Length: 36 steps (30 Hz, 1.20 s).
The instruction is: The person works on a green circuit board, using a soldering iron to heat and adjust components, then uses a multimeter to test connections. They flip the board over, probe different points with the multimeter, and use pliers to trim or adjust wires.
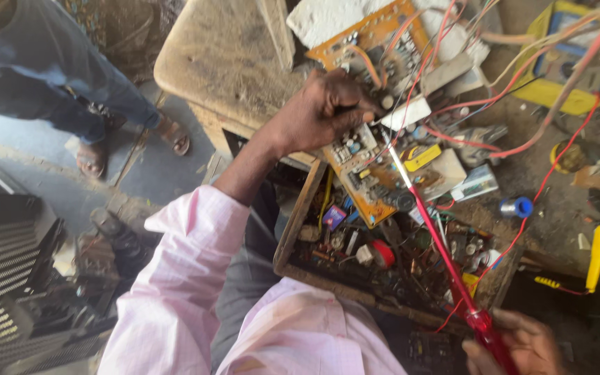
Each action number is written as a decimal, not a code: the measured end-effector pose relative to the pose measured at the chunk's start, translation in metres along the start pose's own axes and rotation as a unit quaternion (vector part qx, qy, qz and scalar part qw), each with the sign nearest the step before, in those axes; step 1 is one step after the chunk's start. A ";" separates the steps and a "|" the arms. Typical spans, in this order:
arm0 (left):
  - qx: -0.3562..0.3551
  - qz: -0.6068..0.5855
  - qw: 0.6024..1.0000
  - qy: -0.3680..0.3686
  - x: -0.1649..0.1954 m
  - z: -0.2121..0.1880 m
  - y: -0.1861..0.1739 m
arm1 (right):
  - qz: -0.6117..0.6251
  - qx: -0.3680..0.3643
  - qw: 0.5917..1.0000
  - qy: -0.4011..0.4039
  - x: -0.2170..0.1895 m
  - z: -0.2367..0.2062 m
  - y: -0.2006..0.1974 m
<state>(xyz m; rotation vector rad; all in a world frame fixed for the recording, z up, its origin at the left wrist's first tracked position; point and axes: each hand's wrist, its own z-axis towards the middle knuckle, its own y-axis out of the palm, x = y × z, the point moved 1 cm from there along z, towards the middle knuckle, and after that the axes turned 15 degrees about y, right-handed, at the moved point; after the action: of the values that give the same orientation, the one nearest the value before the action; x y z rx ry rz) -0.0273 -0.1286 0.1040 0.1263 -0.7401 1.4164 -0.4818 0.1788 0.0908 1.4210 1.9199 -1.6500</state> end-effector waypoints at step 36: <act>-0.004 0.001 1.000 -0.008 -0.011 -0.001 0.004 | 0.114 -0.151 0.977 0.095 0.076 0.066 -0.036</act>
<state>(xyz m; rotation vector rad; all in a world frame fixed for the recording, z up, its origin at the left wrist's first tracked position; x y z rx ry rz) -0.0299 -0.1362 0.0959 0.1307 -0.7594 1.4146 -0.5740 0.1642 0.0377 1.6442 1.9191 -1.1017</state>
